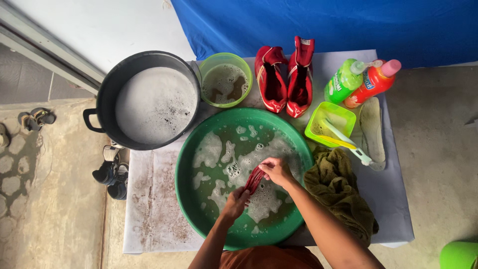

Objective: The person washes red shoelaces and a shoe insole by hand in a green basin filled with soapy water. They scrub the shoelaces with a yellow brush, rinse them in a black pot, and then scrub the insole with the same brush before rinsing it in a smaller green bowl.

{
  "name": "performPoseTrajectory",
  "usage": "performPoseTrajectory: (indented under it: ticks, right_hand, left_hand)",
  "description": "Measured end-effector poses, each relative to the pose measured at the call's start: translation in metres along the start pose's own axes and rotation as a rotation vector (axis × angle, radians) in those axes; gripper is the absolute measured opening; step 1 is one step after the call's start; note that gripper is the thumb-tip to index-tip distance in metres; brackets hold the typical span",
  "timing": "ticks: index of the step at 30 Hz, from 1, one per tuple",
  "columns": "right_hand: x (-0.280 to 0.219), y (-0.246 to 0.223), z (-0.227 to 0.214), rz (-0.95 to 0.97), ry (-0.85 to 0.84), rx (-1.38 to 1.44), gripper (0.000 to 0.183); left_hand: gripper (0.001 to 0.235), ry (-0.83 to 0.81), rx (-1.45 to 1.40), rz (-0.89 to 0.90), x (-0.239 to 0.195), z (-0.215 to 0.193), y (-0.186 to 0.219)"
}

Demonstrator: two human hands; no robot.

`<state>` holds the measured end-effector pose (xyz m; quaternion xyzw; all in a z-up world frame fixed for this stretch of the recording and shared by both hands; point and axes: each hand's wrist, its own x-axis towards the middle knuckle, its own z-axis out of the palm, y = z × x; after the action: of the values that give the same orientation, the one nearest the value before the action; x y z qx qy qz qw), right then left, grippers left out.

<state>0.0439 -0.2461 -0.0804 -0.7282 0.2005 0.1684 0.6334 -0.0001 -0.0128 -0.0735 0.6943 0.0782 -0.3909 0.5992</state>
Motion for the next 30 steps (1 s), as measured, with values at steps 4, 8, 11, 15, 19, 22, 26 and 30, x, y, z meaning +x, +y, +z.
performPoseTrajectory:
  ticks: [4,8,11,15,19,22,26,30]
  right_hand:
    - [0.009,0.001,-0.006,-0.04,0.003,0.043,0.017]
    - [0.009,0.002,-0.013,0.061,0.053,0.107,0.018]
    - [0.004,0.006,-0.02,0.008,0.015,0.049,0.017]
    - [0.002,0.008,-0.028,0.018,0.046,0.038,0.017]
    - [0.004,0.008,-0.036,-0.002,0.093,0.044,0.017]
    - [0.006,0.003,-0.046,-0.041,0.125,0.055,0.02]
    - [0.006,-0.012,-0.064,-0.093,0.169,-0.014,0.02]
    - [0.007,-0.044,-0.105,-0.275,0.307,-0.284,0.015]
  left_hand:
    - [0.038,0.06,-0.01,-0.023,0.006,0.015,0.01]
    - [0.038,0.092,0.172,0.046,0.009,0.019,0.012]
    - [0.039,0.046,0.337,0.086,0.008,0.024,0.007]
    - [0.04,-0.031,0.315,-0.005,0.016,0.032,0.005]
    - [0.037,0.036,0.156,0.105,0.028,0.039,0.004]
    - [0.038,0.055,0.108,0.139,0.042,0.042,0.005]
    - [0.036,0.088,0.158,0.105,0.055,0.043,0.011]
    - [0.036,0.118,0.22,0.025,0.056,0.043,0.015]
